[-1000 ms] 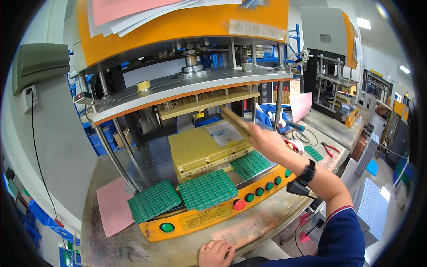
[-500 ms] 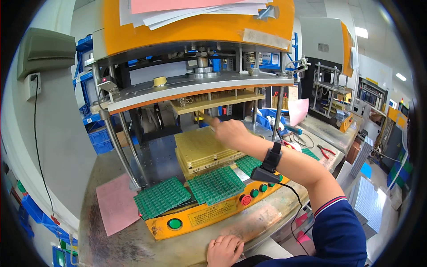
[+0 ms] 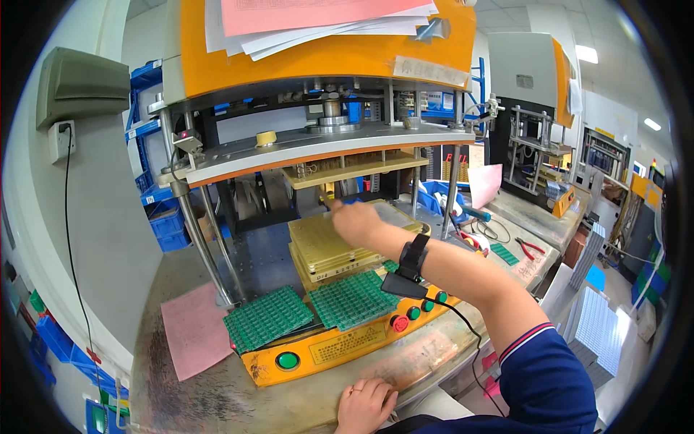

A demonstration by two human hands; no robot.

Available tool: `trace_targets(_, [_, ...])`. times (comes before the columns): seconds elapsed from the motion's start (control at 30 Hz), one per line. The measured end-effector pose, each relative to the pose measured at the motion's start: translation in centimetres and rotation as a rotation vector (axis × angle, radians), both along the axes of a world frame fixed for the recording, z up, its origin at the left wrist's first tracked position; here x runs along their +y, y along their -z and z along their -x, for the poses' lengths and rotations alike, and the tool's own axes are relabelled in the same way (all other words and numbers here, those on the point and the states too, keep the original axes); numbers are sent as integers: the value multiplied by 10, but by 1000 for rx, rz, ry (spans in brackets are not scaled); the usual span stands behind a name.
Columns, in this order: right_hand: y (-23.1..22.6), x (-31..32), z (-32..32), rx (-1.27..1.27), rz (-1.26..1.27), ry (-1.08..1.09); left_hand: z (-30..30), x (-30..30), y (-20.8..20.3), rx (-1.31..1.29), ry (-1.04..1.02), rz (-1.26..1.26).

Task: Inspecting and processing printed circuit boards using a press machine in an electronics factory.

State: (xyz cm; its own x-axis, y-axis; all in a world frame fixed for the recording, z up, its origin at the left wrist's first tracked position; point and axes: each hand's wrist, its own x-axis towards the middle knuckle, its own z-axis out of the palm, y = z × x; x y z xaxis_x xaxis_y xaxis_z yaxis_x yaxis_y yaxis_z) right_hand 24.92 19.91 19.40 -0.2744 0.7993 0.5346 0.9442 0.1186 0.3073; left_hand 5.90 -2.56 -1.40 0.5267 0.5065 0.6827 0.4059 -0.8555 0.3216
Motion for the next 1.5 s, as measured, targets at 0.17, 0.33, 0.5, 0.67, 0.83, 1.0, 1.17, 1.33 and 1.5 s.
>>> trace_targets(0.17, [21, -22, 87, -46, 84, -260, 2, 0, 3, 41, -27, 9])
trace_targets(0.33, [4, -10, 111, 1022, 640, -411, -1, 2, 2, 46, -29, 47])
trace_targets(0.5, [27, 1, 97, 1780, 939, -499, 0, -1, 1, 41, -22, 47])
trace_targets(0.67, [19, 20, 41, 2513, 793, -769, -1, -1, 1, 9, 31, 87])
trace_targets(0.83, [-2, 15, -25, 2788, 519, -957, 6, 7, 2, 25, 4, 93])
trace_targets(1.0, [3, 2, -57, 2902, 172, -953, 4, 7, -1, 28, 15, 115])
trace_targets(1.17, [4, 7, 29, 2648, 475, -783, 8, 9, 3, 44, 0, 97])
trace_targets(1.33, [-11, 4, 7, 2668, 567, -979, 4, 7, 2, 11, 3, 92])
trace_targets(1.5, [-9, -3, -86, 2820, 148, -949, 7, 5, -3, 13, 20, 75])
